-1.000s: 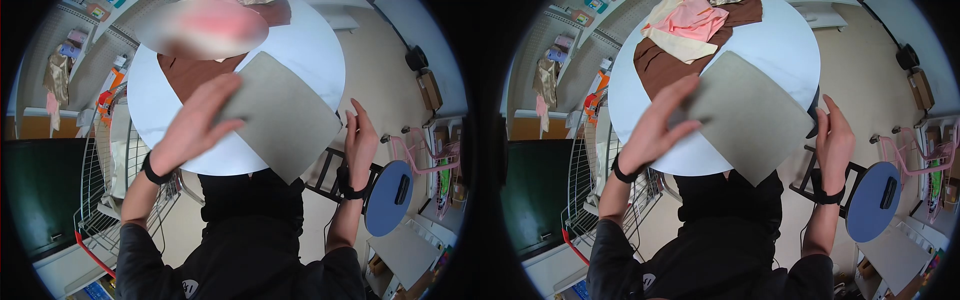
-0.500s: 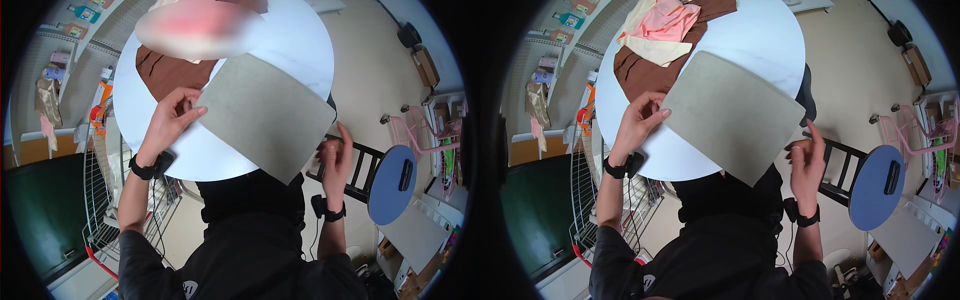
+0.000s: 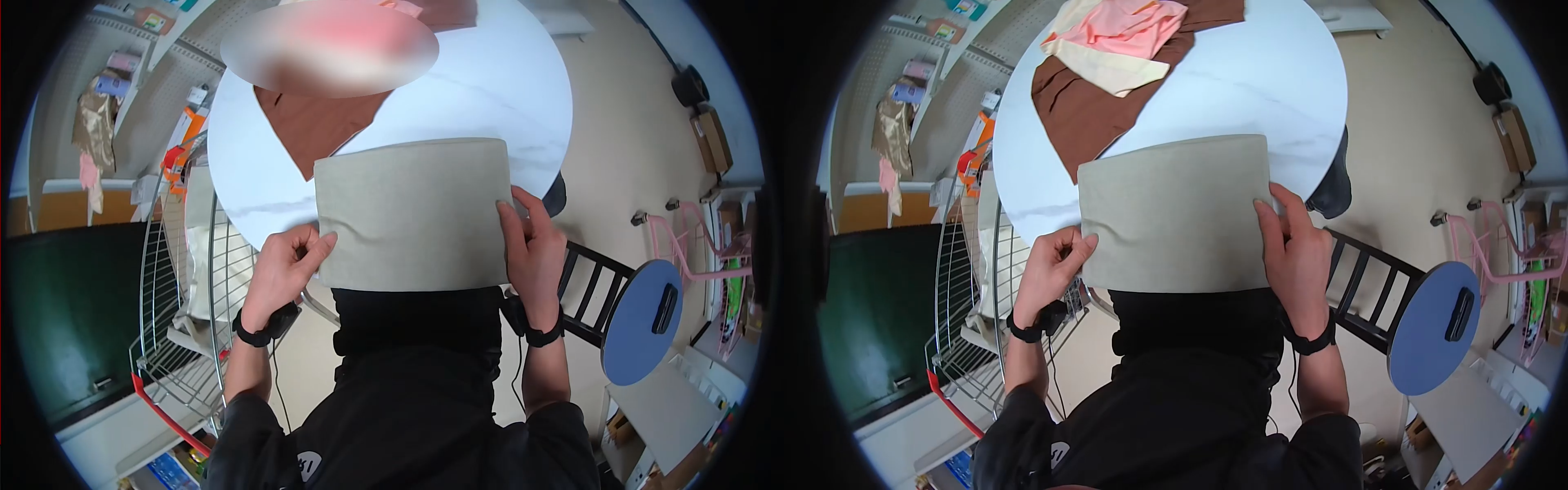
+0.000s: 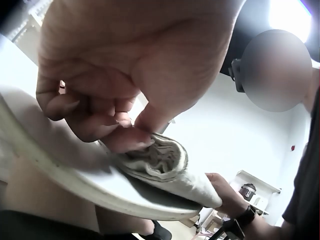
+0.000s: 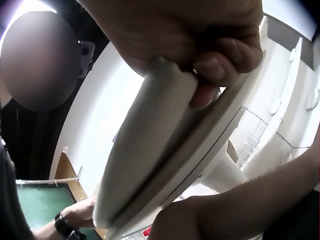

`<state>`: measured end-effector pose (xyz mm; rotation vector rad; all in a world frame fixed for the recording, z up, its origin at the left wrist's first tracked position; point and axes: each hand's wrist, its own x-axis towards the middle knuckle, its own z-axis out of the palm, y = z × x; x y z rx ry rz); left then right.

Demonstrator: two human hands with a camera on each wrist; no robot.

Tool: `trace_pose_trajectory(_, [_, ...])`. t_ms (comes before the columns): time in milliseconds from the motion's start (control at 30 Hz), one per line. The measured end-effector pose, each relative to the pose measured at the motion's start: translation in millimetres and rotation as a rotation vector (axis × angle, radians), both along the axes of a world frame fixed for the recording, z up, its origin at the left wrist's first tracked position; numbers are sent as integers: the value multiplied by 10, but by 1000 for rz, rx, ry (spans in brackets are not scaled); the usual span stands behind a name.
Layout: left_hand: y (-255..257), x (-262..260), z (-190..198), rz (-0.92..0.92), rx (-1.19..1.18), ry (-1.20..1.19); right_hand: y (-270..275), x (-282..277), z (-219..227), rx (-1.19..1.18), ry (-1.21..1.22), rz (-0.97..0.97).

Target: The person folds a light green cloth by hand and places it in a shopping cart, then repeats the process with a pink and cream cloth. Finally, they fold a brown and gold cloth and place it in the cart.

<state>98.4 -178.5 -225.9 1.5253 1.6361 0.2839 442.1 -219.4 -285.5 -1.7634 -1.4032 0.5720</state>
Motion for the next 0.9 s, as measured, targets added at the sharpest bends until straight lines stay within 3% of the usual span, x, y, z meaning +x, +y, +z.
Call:
trace_pose_trajectory(33, [-24, -8, 15, 30, -6, 6, 32, -9, 4, 8, -64, 14])
trace_pose_trajectory(133, [41, -96, 44, -139, 261, 222, 130, 15, 55, 32, -231, 42])
trace_pose_trajectory(200, [182, -76, 218, -91, 403, 247, 222, 59, 222, 36, -298, 49])
trace_pose_trajectory(267, [395, -100, 236, -94, 597, 139, 351, 113, 323, 66, -241, 34])
trace_pose_trajectory(367, [674, 74, 279, -202, 753, 188, 629, 152, 413, 85, -154, 37])
trace_pose_trajectory(467, [834, 176, 179, -353, 621, 207, 868, 227, 278, 18, -38, 190])
trace_pose_trajectory(500, [853, 203, 128, -392, 680, 221, 906, 234, 271, 5, -61, 220])
trace_pose_trajectory(700, [1010, 147, 11, -328, 522, 67, 977, 255, 260, 53, -49, 252])
trace_pose_trajectory(900, [978, 206, 8, -283, 551, 113, 1044, 241, 246, -2, -31, 218])
